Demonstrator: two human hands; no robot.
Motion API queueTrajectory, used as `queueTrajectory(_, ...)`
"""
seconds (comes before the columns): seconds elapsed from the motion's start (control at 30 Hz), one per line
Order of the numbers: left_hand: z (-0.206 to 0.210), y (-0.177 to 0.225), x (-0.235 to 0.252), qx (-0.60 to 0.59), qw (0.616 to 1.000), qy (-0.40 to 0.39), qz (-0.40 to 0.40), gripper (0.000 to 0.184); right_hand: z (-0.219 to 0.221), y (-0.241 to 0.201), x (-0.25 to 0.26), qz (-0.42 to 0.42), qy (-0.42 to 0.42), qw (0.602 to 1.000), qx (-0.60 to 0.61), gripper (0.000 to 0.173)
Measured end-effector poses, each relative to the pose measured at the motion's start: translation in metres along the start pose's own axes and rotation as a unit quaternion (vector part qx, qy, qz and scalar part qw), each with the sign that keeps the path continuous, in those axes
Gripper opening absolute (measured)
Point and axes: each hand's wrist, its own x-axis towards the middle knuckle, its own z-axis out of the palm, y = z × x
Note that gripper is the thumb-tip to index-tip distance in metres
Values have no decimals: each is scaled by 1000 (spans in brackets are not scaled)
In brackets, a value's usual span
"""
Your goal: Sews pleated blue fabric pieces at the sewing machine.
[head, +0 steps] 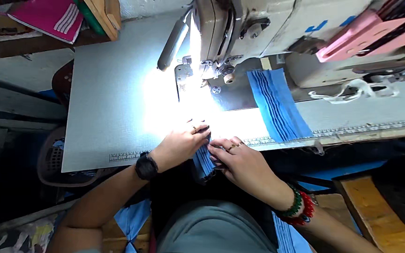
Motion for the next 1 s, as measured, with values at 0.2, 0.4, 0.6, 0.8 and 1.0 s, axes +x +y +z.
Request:
queueTrajectory(0.2,-31,-89,34,106,986,-29,-129,51,4,-2,-1,4,3,1000,-4,34)
queueTrajectory(0.4,-30,-81,55,-13,984,38,-171,37,6,1,-3,-12,12,1000,-1,32)
queueTrajectory(0.6,-31,-71,52,-110,983,9,-146,23,3,7,-2,-29,13,999,22,38)
queueTrajectory(0.8,-37,-77,57,-266,941,5,-210,24,4,11,-2,-41,15,999,25,38)
queueTrajectory(1.0,-33,-78,62,-233,953,38,-189,37,4,11,-1,-39,16,999,29,35)
